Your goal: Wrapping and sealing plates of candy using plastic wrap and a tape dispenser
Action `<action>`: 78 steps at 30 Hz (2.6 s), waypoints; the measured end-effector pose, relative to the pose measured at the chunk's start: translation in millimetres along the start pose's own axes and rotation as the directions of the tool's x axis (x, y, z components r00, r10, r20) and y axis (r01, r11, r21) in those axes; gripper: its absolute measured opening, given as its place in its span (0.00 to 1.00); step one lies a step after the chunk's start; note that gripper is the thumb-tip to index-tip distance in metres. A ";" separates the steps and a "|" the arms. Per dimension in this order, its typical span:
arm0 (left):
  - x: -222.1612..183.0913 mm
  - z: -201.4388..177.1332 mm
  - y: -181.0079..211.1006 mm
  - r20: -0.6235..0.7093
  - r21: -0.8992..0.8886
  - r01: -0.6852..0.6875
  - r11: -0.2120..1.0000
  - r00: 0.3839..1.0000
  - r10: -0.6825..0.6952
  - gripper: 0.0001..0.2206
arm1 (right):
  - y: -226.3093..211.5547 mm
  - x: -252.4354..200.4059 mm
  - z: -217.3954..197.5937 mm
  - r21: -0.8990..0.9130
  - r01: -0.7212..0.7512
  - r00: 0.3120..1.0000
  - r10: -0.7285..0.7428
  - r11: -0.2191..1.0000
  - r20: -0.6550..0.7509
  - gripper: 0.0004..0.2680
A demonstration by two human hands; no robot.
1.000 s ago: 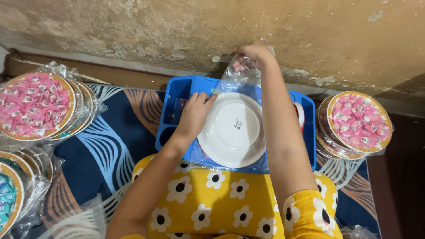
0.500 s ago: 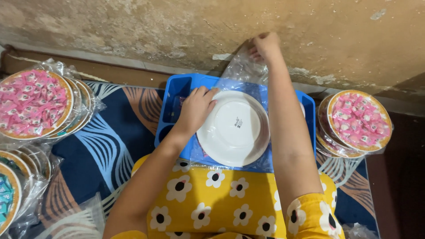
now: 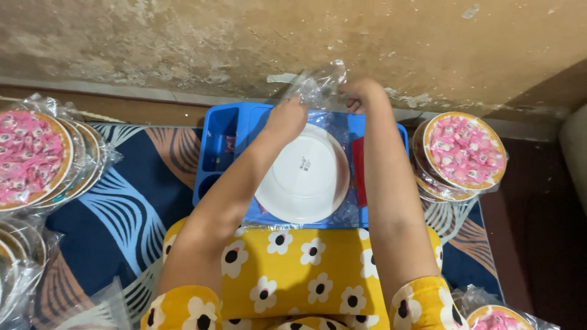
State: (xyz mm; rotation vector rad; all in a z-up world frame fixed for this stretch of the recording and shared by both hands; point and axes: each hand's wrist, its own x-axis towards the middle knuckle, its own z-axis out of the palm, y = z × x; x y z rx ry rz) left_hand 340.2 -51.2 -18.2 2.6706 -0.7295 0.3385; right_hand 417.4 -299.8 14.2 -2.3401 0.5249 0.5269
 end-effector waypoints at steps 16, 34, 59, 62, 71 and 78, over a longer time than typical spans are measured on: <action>25.4 2.3 24.9 0.126 -0.692 0.234 0.683 0.971 -0.205 0.19 | -38.2 -59.3 25.6 -0.290 0.235 0.904 -0.318 0.928 -0.286 0.14; 33.0 -22.7 18.2 0.466 -0.870 0.488 -0.071 0.768 -0.439 0.25 | 17.1 -142.0 99.5 -0.195 0.335 0.799 -0.388 0.922 -0.461 0.13; 4.7 -15.2 -22.1 0.174 -0.861 0.406 0.307 0.802 -0.571 0.29 | 29.1 -193.8 110.9 -0.208 0.639 0.634 -0.660 0.741 -0.404 0.07; 14.6 -14.6 -33.2 -0.049 -0.709 0.367 0.603 0.826 -0.561 0.26 | 22.2 -202.9 112.7 -0.226 0.647 0.612 -0.673 0.728 -0.415 0.09; 79.3 -54.2 -29.2 0.118 -0.173 0.502 0.847 0.865 -0.488 0.30 | 19.2 -210.6 114.5 -0.293 0.645 0.560 -0.697 0.706 -0.447 0.12; 85.7 -21.8 -51.6 0.341 -0.645 0.503 0.574 0.863 -0.373 0.09 | 19.9 -215.8 115.6 -0.330 0.657 0.514 -0.723 0.678 -0.461 0.11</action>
